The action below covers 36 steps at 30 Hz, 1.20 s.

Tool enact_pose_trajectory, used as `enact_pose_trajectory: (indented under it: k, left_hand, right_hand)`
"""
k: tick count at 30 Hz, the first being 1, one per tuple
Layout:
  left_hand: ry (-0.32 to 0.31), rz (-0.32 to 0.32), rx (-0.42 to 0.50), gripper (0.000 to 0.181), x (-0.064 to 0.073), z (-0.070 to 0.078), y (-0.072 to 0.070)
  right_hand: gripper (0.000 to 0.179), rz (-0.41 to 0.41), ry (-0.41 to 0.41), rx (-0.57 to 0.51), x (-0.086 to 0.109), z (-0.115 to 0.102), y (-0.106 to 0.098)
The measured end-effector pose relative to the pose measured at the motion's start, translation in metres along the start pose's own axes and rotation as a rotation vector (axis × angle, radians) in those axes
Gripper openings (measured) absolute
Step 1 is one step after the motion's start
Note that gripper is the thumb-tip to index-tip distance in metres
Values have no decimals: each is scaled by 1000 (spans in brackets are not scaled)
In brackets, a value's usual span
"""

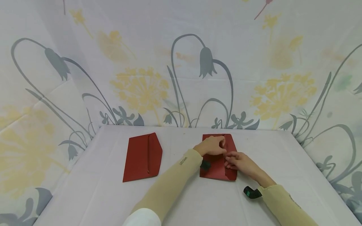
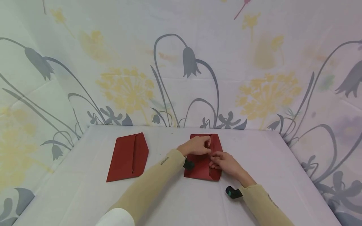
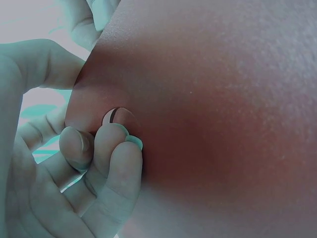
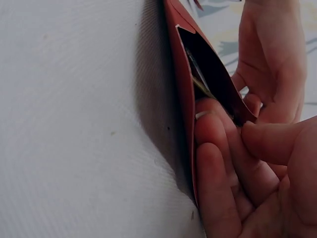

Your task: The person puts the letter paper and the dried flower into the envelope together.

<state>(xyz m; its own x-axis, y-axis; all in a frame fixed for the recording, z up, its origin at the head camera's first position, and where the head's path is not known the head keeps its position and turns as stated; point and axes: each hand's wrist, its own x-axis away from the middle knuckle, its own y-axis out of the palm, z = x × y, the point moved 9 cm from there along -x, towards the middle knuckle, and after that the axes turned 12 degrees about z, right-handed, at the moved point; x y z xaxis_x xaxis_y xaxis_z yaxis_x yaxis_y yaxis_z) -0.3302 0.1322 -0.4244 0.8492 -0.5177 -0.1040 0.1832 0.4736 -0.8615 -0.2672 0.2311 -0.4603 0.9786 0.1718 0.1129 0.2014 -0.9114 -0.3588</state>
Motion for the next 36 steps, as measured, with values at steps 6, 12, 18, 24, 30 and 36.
enact_pose_trajectory:
  k: [6, 12, 18, 24, 30, 36]
  left_hand:
    - [-16, -8, 15, 19, 1, -1, -1]
    - [-12, -6, 8, 18, 1, -2, 1]
    - [-28, -2, 4, 16, 0, -2, 2]
    - [-58, -11, 3, 14, 1, -6, 5]
    - [-56, -31, -2, 26, 1, -8, 5]
    - [-35, -8, 82, 31, -1, -15, 3]
  right_hand:
    - [41, -79, -10, -7, 1, -2, 4]
    - [43, -119, -20, -26, 2, -3, 5]
    - [39, -91, -35, -38, 3, -4, 2]
    - [32, -28, -46, -5, 6, -6, -6]
    - [30, -9, -63, 2, 9, -9, -12]
    - [30, -7, -90, -3, 11, -14, -16]
